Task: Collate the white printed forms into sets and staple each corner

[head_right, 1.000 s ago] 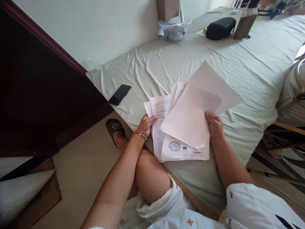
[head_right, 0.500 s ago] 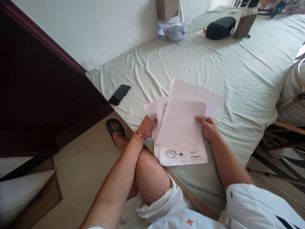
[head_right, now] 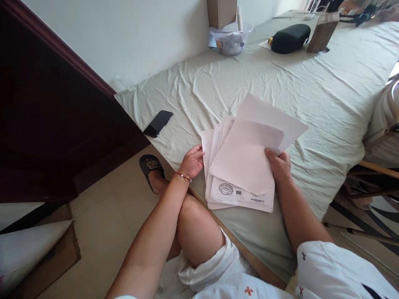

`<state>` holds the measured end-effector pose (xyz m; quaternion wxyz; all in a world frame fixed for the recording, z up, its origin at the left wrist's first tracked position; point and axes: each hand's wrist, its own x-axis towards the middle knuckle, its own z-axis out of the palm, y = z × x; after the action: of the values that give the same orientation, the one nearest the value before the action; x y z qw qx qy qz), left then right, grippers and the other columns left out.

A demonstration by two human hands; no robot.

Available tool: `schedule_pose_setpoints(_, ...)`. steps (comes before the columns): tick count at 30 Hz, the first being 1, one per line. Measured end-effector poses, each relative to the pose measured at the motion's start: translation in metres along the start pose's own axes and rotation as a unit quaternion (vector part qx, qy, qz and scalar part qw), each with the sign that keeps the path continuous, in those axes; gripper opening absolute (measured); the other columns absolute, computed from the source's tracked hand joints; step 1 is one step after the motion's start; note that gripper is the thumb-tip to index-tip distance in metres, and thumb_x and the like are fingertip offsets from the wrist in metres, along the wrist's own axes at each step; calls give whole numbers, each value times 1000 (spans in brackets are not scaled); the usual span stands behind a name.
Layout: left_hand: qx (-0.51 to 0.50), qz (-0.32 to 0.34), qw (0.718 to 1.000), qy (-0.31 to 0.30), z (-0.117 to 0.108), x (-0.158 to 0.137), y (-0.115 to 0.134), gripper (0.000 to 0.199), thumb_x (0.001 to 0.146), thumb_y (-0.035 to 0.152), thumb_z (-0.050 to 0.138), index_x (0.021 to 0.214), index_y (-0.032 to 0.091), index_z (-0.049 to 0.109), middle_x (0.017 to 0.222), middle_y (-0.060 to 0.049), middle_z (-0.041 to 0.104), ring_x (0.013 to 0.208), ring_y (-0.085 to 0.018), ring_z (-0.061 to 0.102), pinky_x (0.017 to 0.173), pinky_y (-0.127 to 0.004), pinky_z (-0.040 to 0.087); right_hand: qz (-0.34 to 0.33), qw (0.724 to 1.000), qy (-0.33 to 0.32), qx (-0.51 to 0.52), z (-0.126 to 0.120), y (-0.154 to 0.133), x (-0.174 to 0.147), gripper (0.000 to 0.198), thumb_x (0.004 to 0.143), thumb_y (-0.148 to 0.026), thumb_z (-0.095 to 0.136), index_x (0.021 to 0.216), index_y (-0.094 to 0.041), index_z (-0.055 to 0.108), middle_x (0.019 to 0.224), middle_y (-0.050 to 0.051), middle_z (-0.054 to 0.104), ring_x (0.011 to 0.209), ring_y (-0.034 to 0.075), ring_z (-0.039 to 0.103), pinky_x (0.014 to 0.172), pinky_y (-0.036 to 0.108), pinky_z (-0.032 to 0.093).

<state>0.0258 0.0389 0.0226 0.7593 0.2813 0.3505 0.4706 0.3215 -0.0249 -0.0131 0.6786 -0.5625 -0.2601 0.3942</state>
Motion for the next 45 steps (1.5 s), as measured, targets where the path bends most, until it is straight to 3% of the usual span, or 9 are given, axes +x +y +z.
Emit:
schedule_pose_setpoints(4, 30, -13, 999, -28, -1, 1, -5, 37, 60, 25, 87, 93, 15, 72, 105, -12, 81, 121, -31, 70, 108, -42, 52, 14, 1000, 15, 0, -3, -2, 4, 35, 58, -38, 95, 86, -28, 76, 89, -3, 79, 71, 19, 73, 67, 32, 65)
schedule_pose_setpoints(9, 33, -21, 999, -15, 2, 1, -10, 39, 59, 32, 92, 89, 15, 73, 98, -11, 82, 117, -31, 72, 107, -42, 54, 7, 999, -9, -30, -2, -8, -2, 35, 59, -41, 94, 87, -28, 78, 89, -2, 79, 67, 20, 71, 61, 33, 63)
schedule_pose_setpoints(15, -15, -24, 999, 28, 10, 4, -13, 25, 68, 25, 85, 86, 15, 72, 98, -12, 82, 120, -30, 71, 109, -43, 53, -14, 997, -29, -70, -3, -9, -5, 31, 61, -43, 93, 80, -26, 76, 74, -3, 74, 55, 14, 61, 47, 27, 53)
schedule_pose_setpoints(25, -51, -45, 997, 39, 17, 1, -11, 4, 79, 13, 71, 82, 13, 69, 95, -12, 81, 116, -28, 73, 111, -42, 53, -11, 996, -17, -87, -1, -7, -8, 33, 63, -42, 91, 80, -21, 73, 72, -1, 70, 54, 13, 58, 47, 24, 48)
schedule_pose_setpoints(42, -40, -34, 998, 20, 19, 0, -15, 9, 76, 14, 78, 83, 13, 71, 94, -11, 82, 116, -27, 73, 111, -41, 52, -21, 995, -17, -93, 4, -3, -10, 35, 65, -41, 87, 87, -19, 72, 77, 1, 71, 57, 14, 60, 52, 26, 50)
schedule_pose_setpoints(45, -41, -32, 998, 17, 16, 0, -15, 9, 77, 14, 77, 84, 13, 72, 94, -12, 81, 116, -28, 73, 110, -42, 52, -50, 995, -21, -81, 4, -2, -9, 32, 67, -41, 88, 85, -20, 71, 79, 1, 71, 61, 14, 62, 57, 28, 53)
